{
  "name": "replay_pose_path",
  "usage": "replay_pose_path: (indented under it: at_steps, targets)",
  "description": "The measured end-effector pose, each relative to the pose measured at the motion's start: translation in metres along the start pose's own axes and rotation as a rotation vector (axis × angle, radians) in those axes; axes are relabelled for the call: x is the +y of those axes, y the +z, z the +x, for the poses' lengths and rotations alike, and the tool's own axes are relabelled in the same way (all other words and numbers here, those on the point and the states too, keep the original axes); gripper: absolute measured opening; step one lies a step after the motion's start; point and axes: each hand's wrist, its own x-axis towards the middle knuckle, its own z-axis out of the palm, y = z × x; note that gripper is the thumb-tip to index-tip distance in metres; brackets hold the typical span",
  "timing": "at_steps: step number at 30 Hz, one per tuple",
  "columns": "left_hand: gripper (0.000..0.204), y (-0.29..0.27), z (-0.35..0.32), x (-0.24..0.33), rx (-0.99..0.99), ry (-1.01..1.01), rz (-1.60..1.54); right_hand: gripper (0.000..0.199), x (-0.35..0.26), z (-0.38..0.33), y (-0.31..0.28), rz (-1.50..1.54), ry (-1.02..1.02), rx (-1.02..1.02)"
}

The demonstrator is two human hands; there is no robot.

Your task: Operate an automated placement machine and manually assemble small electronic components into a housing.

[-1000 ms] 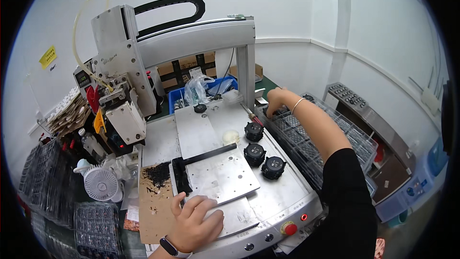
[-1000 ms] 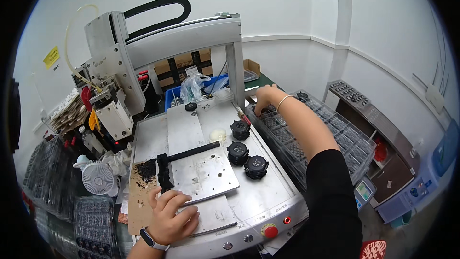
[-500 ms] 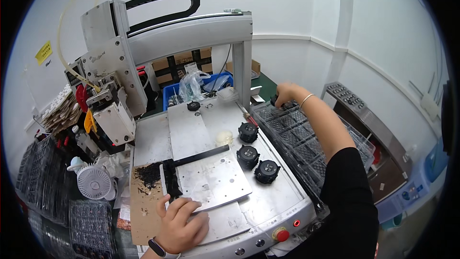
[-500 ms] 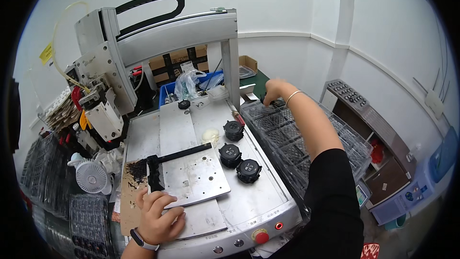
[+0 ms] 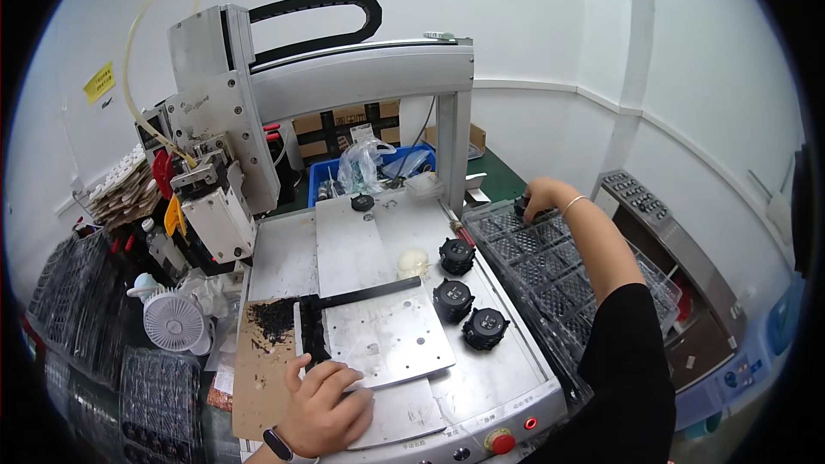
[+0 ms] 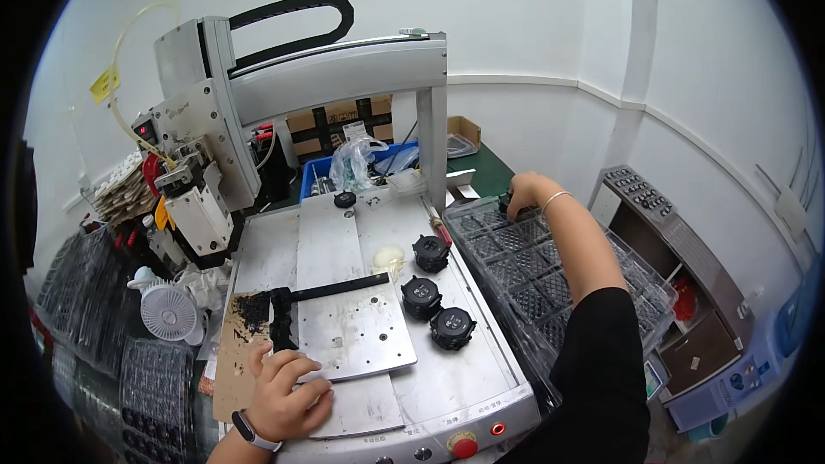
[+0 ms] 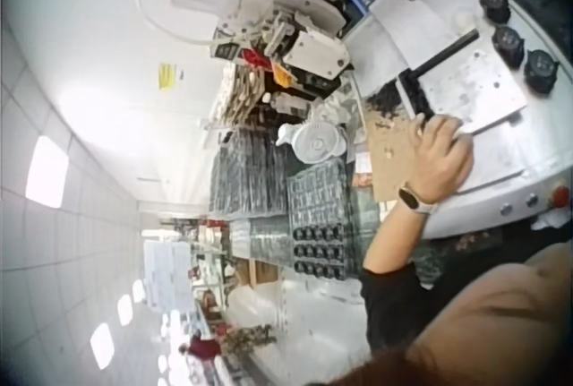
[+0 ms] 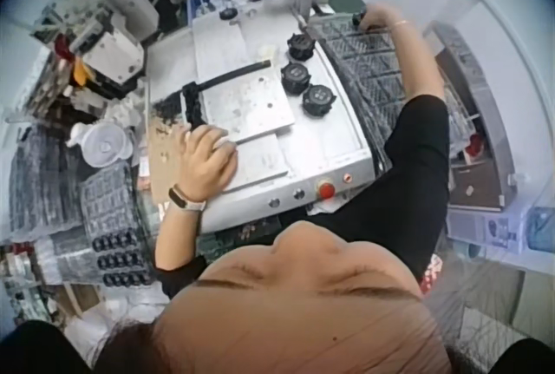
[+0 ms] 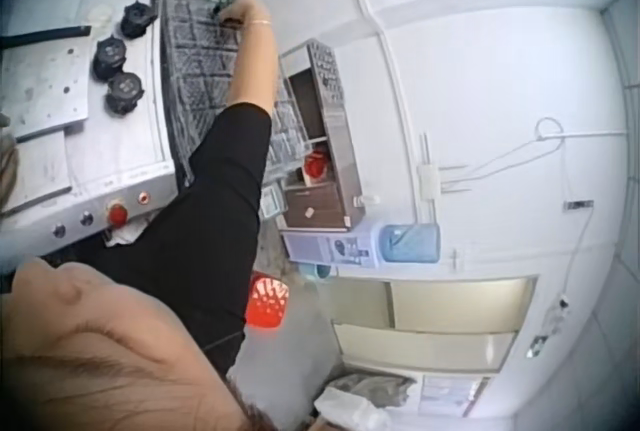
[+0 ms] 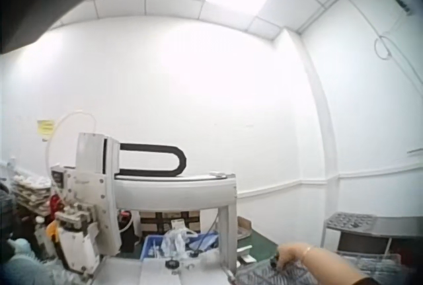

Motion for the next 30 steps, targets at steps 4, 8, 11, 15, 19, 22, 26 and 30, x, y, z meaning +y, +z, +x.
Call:
replay_pose_path:
  at_steps: [4,8,11,15,19,22,26,30]
  targets:
    - [0.014,0.000,0.002,-0.002,-0.003,-0.034,-0.018,0.051,0.014,0.005,-0.040,0.001,0.067,0.137]
    - [0.014,-0.001,0.004,0.000,-0.001,-0.042,0.001,0.052,0.031,0.007,-0.026,-0.096,0.105,0.140]
    - [0.014,0.000,0.007,0.003,0.005,-0.040,0.018,0.057,0.046,0.009,0.002,-0.073,0.138,0.131]
    - [0.015,0.000,0.005,0.004,-0.010,-0.045,0.002,0.065,0.053,0.010,0.002,0.057,0.110,-0.009]
    - [0.014,0.002,0.004,0.004,-0.024,-0.078,0.009,0.067,0.047,0.003,-0.010,0.031,0.087,-0.002]
    - [0.015,0.004,0.006,0.004,-0.028,-0.075,0.004,0.050,0.071,0.011,-0.034,0.131,0.088,0.301]
    - [0.015,0.004,0.004,0.004,-0.027,-0.080,0.025,0.049,0.072,0.018,-0.027,-0.144,0.221,0.292]
    - [0.015,0.007,0.005,0.003,-0.057,-0.098,0.017,0.055,0.094,0.028,0.017,0.043,0.232,0.146]
